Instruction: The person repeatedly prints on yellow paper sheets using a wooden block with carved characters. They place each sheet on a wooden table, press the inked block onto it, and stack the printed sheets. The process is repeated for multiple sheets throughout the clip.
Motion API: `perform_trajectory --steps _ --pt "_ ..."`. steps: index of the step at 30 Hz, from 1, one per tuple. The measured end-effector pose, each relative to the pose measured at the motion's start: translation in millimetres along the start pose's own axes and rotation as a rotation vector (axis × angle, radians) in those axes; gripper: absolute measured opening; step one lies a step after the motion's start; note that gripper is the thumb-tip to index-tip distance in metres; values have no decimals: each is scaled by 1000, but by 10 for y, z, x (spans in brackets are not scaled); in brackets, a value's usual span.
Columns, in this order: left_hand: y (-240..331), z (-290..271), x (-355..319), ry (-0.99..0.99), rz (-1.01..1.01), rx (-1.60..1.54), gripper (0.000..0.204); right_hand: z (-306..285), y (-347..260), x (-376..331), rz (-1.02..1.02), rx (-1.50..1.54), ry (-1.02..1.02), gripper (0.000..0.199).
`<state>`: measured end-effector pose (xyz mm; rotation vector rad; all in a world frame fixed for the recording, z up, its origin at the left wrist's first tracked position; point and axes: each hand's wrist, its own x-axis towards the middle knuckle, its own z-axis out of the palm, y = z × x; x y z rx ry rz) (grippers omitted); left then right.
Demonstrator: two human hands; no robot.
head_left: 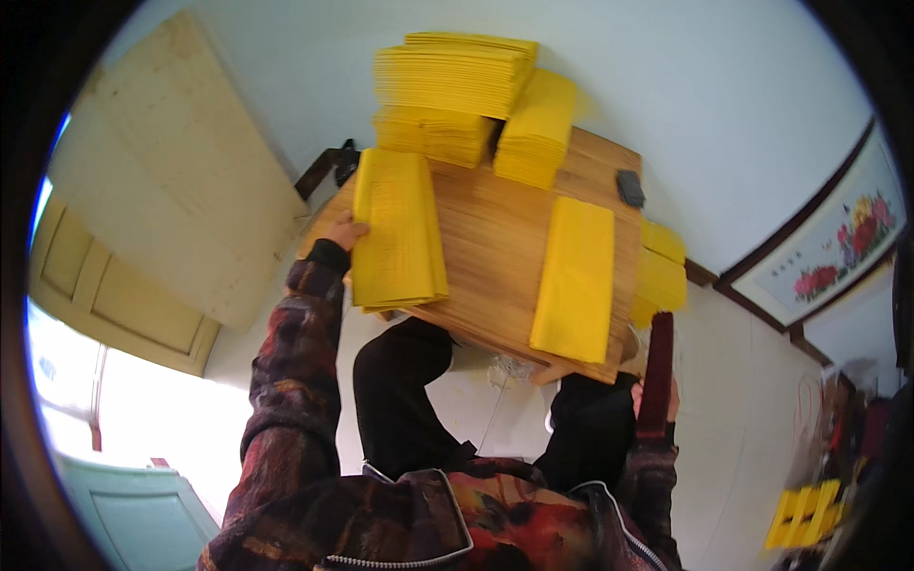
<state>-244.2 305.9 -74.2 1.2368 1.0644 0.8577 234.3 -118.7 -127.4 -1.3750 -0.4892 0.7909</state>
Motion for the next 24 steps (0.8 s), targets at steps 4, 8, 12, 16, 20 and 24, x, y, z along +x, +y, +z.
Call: perform_trajectory --steps 4,8,12,16,20,24 --pt "-20 -47 33 141 172 417 38 67 -178 -45 80 303 -71 28" --pt "173 66 -376 376 461 1000 47 352 -547 170 154 370 -223 34" --pt "445 693 -989 -44 575 159 31 874 -820 622 -21 262 -281 23" --pt "235 1732 -1576 -275 518 344 30 1476 -946 1037 -255 -526 -197 27" --pt "-90 2372 -1773 -400 768 569 31 1880 -964 1190 -326 -1085 -98 32" --pt "-318 2539 -1873 -385 805 585 30 2095 -989 1235 -410 -1385 -75 36"
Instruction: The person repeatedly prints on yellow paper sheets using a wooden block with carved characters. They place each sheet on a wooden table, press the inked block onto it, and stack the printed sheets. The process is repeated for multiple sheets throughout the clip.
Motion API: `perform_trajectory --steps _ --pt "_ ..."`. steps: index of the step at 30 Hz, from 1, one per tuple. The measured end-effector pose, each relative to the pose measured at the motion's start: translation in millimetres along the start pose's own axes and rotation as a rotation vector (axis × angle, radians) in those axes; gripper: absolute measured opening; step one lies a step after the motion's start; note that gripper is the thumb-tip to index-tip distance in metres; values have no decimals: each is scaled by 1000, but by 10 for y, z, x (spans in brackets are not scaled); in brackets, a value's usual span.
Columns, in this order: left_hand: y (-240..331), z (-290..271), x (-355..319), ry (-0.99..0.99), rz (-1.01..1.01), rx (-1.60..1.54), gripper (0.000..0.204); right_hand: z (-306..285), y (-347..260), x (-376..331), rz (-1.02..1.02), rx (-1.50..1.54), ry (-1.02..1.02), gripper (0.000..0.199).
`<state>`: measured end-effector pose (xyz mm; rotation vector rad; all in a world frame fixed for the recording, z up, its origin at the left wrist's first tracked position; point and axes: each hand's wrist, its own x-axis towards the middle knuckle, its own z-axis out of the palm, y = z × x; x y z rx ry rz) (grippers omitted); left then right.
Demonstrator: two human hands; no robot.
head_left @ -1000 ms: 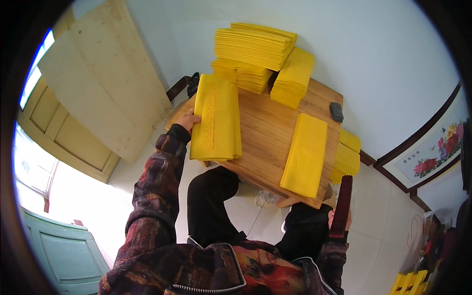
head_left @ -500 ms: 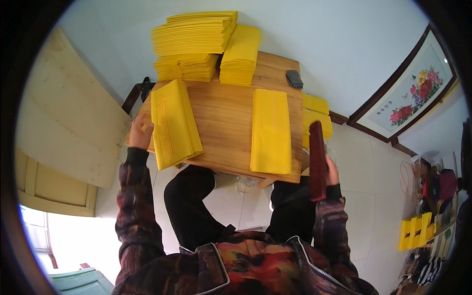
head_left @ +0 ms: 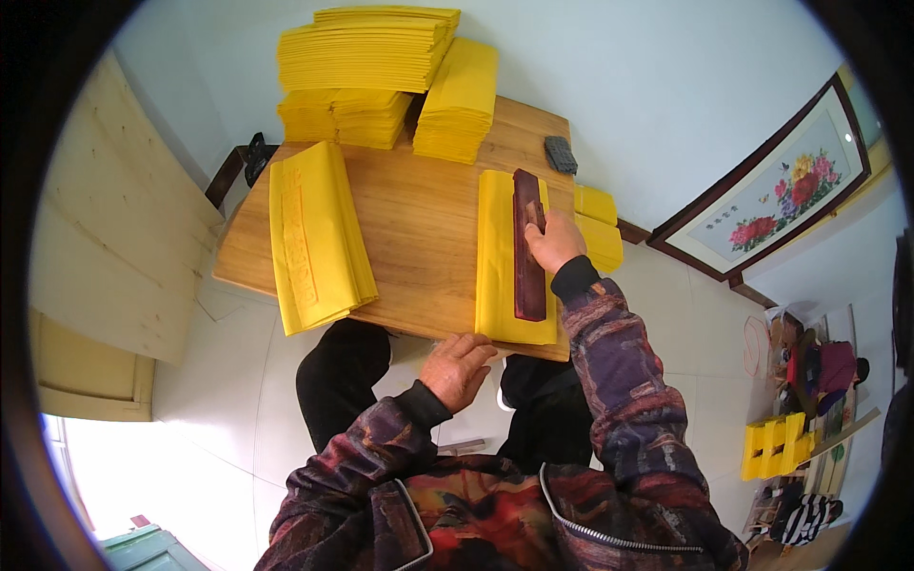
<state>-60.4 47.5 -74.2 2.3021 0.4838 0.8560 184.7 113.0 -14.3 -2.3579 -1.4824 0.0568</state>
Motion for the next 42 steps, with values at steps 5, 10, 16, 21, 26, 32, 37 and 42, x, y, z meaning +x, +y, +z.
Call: perform_trajectory --steps 5,10,16,21,26,32,37,42 --pt "-34 81 -20 16 4 45 30 61 -179 40 72 -50 -44 36" --pt "-29 98 31 38 35 39 33 135 -281 42 106 -101 -120 35" --pt "-91 215 58 109 99 45 38 372 -357 -74 106 -169 -90 30" --pt "-114 442 131 66 203 125 43 359 -269 -47 122 -149 -84 31" --pt "-128 570 162 34 197 203 47 443 -307 -54 66 -207 -69 31" --pt "-165 667 155 11 152 262 46 525 -292 -40 19 -206 -48 27" --pt "-175 693 134 -22 125 299 50 554 -287 -23 45 -224 -32 25" --pt "-112 619 146 -62 110 345 59 410 -266 31 122 -76 -20 26"
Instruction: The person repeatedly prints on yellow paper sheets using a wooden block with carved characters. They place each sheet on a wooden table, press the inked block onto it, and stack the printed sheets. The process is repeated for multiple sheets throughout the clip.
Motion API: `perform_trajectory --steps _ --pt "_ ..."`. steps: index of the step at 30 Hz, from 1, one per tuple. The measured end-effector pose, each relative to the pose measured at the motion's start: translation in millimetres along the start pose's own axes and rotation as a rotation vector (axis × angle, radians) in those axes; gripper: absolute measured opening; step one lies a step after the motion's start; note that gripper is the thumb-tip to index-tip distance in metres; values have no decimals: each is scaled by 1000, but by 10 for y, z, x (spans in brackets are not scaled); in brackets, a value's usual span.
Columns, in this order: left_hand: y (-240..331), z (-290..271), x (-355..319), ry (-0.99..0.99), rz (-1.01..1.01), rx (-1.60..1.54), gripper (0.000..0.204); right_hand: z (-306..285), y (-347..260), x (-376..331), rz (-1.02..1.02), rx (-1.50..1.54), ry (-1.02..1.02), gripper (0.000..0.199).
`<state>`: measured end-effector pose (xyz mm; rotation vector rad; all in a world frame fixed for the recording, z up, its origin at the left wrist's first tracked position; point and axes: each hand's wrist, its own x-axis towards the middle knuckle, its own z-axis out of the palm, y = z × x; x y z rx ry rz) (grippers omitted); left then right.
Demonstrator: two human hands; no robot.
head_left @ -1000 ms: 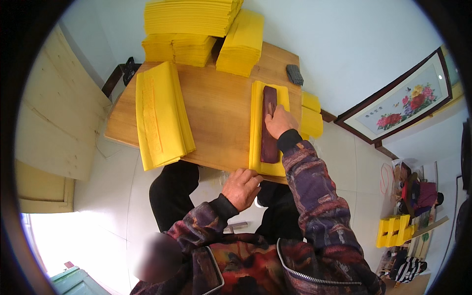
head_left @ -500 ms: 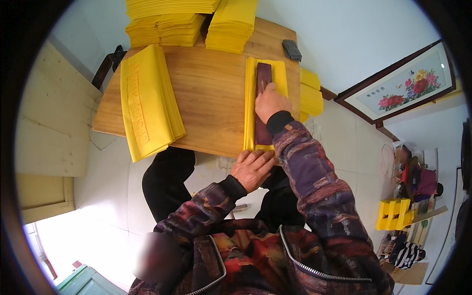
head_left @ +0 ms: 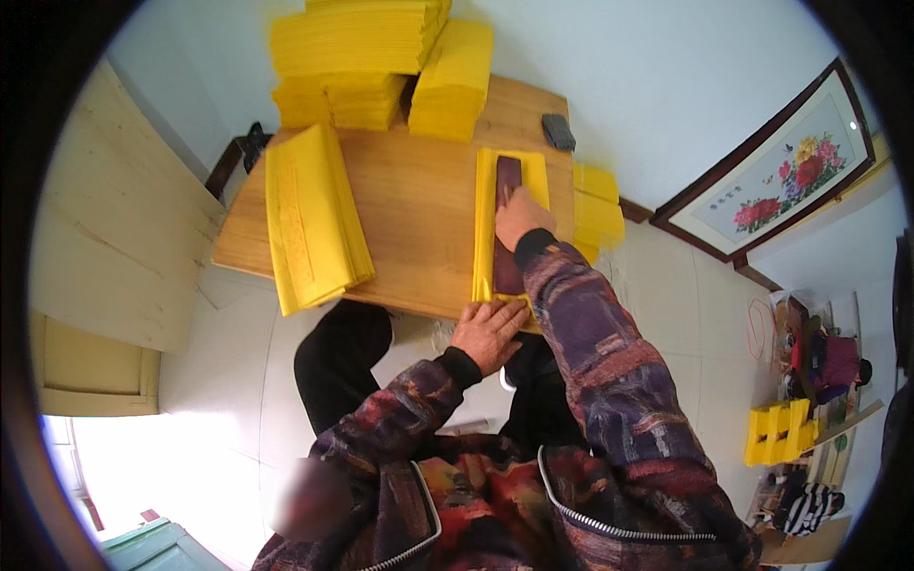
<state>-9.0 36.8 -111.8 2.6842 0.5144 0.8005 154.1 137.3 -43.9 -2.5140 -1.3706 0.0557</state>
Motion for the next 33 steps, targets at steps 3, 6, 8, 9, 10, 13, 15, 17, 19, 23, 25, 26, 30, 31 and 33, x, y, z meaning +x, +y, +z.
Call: perform_trajectory --steps 3,6,8,9,10,13,15,17,19,23,25,26,30,31,33 --pt "32 -87 26 -41 -1 12 56 -182 247 -9 -55 284 217 26" --pt "94 -149 48 -35 -2 -4 52 -432 828 -42 86 1043 110 32" --pt "123 -197 68 -3 -10 -28 49 -503 1258 -263 129 1673 -23 27" --pt "132 -215 80 22 -23 -47 47 -503 1457 -426 81 1923 -138 31" --pt "125 -232 100 45 -36 -64 45 -520 1661 -596 100 1891 -199 36" --pt "-67 -258 263 258 -170 -179 35 -355 1997 -1159 -39 2106 -598 27" --pt "-284 -233 424 304 -389 -289 32 -141 1991 -1436 349 2087 -265 23" --pt "-569 -198 634 275 -612 -420 30 -33 1976 -1572 488 2123 -138 21" --pt "-773 -143 800 242 -693 -436 31 15 1960 -1601 474 2218 -165 20" --pt "-1005 -25 994 106 -804 -353 32 57 1986 -1593 346 2226 -136 22" --pt "-1074 47 1019 56 -852 -343 31 110 2024 -1585 99 2286 -224 29" --pt "-1109 84 1028 46 -866 -348 28 141 2046 -1591 187 2263 -218 29" --pt "-1224 198 1047 -14 -982 -514 21 196 2099 -1587 255 2351 -291 31" --pt "-1234 201 1060 -15 -1008 -557 20 179 2093 -1587 185 2407 -344 32" --pt "-1219 175 1102 -37 -1104 -684 19 113 2047 -1592 270 2335 -333 32"
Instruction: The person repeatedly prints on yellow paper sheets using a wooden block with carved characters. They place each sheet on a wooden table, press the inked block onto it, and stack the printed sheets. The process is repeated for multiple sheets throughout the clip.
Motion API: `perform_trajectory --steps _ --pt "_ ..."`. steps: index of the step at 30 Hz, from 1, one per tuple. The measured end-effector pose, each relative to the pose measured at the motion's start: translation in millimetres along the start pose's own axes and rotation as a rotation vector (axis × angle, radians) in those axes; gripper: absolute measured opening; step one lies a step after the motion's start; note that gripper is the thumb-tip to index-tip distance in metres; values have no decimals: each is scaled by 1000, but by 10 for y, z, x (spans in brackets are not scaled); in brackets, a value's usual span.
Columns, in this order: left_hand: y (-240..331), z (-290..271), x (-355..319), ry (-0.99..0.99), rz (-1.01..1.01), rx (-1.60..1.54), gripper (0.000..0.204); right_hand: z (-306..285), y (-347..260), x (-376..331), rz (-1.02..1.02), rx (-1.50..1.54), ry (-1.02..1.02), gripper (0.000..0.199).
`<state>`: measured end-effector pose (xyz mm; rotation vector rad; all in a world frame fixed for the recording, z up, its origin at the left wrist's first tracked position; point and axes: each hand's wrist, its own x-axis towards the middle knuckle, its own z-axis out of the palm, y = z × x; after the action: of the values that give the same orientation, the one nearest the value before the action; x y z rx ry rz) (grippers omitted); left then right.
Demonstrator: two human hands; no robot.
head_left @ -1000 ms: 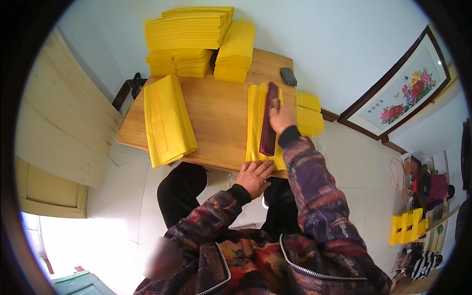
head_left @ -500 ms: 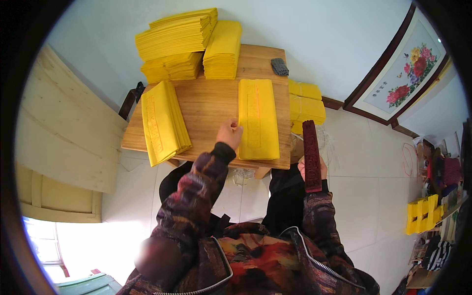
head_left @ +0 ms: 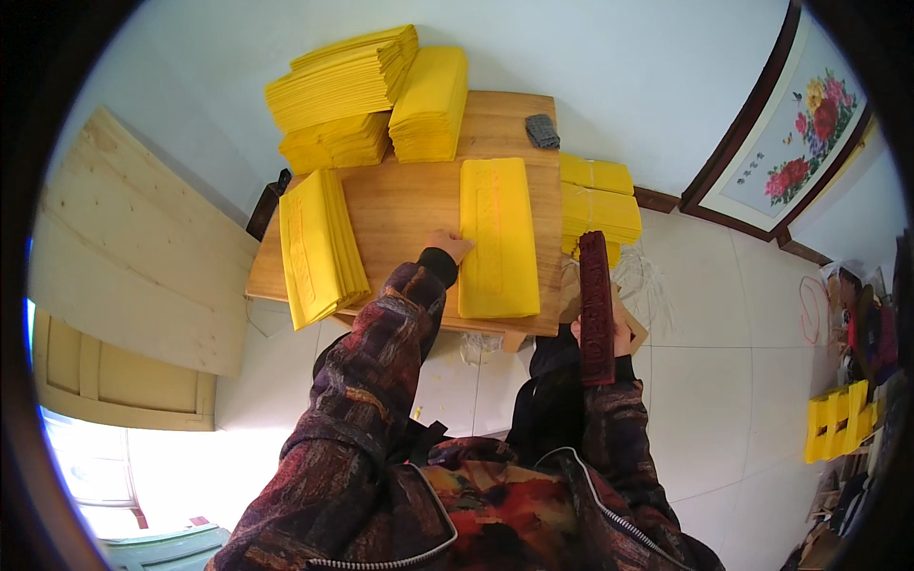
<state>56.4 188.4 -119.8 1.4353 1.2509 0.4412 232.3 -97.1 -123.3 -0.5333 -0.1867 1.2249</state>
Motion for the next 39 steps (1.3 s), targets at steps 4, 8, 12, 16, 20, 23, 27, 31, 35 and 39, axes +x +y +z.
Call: perform_trajectory --steps 4,8,12,16,20,23,27,31,35,39 --pt "182 -87 -115 -100 -32 -35 17 206 6 -72 -57 -211 132 26" --pt "245 -264 -253 -177 5 -179 20 252 2 -81 -72 -246 148 26" --pt "71 -322 -408 -246 -140 -703 32 212 -9 -48 -51 -267 87 36" --pt "-36 -293 -443 -400 -83 -778 39 274 -26 -55 34 -125 139 37" --pt "-43 -262 -395 -435 -1 -726 43 330 27 -102 -163 -446 70 34" --pt "-56 -275 -405 -413 116 -664 48 205 53 -98 -152 -475 89 34" --pt "-50 -318 -586 -430 194 -803 55 -166 79 58 -84 -295 233 35" --pt "108 -573 -891 -396 258 -891 58 -458 118 214 -221 -636 279 41" --pt "248 -1257 -1188 -356 402 -915 53 -487 30 209 -13 -343 294 53" --pt "177 -2145 -1329 -191 383 -834 51 -493 3 198 34 -375 198 61"
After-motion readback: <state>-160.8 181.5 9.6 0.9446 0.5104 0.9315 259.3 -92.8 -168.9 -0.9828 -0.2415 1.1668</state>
